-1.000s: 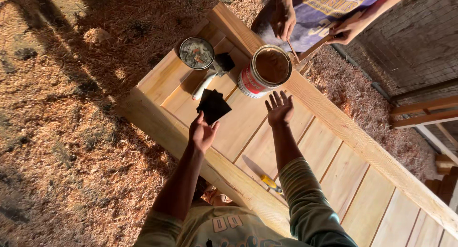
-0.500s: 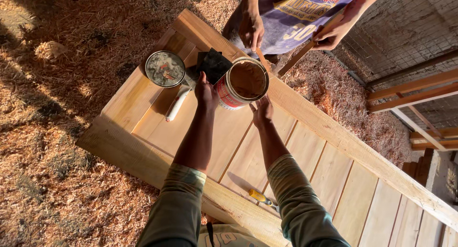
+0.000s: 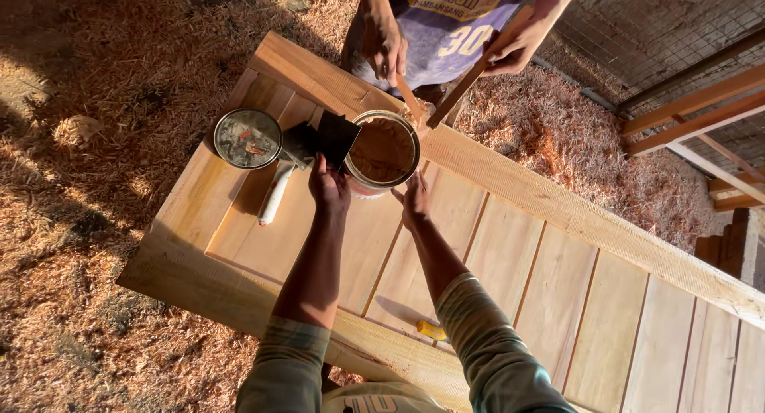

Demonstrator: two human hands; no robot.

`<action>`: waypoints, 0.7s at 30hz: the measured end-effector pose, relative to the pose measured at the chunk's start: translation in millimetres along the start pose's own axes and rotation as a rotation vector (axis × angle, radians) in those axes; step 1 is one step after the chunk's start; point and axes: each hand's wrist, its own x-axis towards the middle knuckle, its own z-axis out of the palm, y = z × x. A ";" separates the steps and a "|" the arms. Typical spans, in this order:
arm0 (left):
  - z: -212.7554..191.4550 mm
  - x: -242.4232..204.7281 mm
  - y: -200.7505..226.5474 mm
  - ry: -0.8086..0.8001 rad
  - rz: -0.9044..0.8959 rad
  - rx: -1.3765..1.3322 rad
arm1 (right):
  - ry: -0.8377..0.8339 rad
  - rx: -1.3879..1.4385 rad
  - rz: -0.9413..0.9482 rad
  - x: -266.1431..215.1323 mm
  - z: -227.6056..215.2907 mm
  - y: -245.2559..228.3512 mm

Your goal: The person uses a chisel to smooth the edges of a wooden frame, then sands the surface with sandpaper. A second person applies stain to the wood with a brush. The camera wearer continues sanding the frame edges and corners.

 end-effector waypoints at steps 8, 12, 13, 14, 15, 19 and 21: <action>-10.4 -106.6 42.7 0.217 -0.061 0.036 | -0.128 -0.046 -0.035 -99.8 -25.4 31.7; -12.2 -136.7 69.9 0.178 -0.097 0.007 | -0.209 -0.168 -0.034 -135.7 -39.8 18.4; -10.2 -139.3 78.0 0.156 -0.106 -0.006 | -0.179 -0.156 -0.027 -135.4 -42.6 10.8; -7.4 -144.4 87.0 0.120 -0.103 -0.019 | -0.149 -0.147 -0.018 -134.0 -45.9 1.4; -3.1 -147.2 97.6 0.083 -0.100 -0.032 | -0.119 -0.138 -0.009 -130.9 -47.5 -8.8; 6.2 -188.5 136.4 -0.011 -0.076 -0.096 | -0.032 -0.145 -0.151 -141.1 -59.2 -39.7; 7.9 -211.1 150.7 0.220 -0.119 0.081 | -0.010 -0.130 -0.195 -146.0 -58.5 -51.6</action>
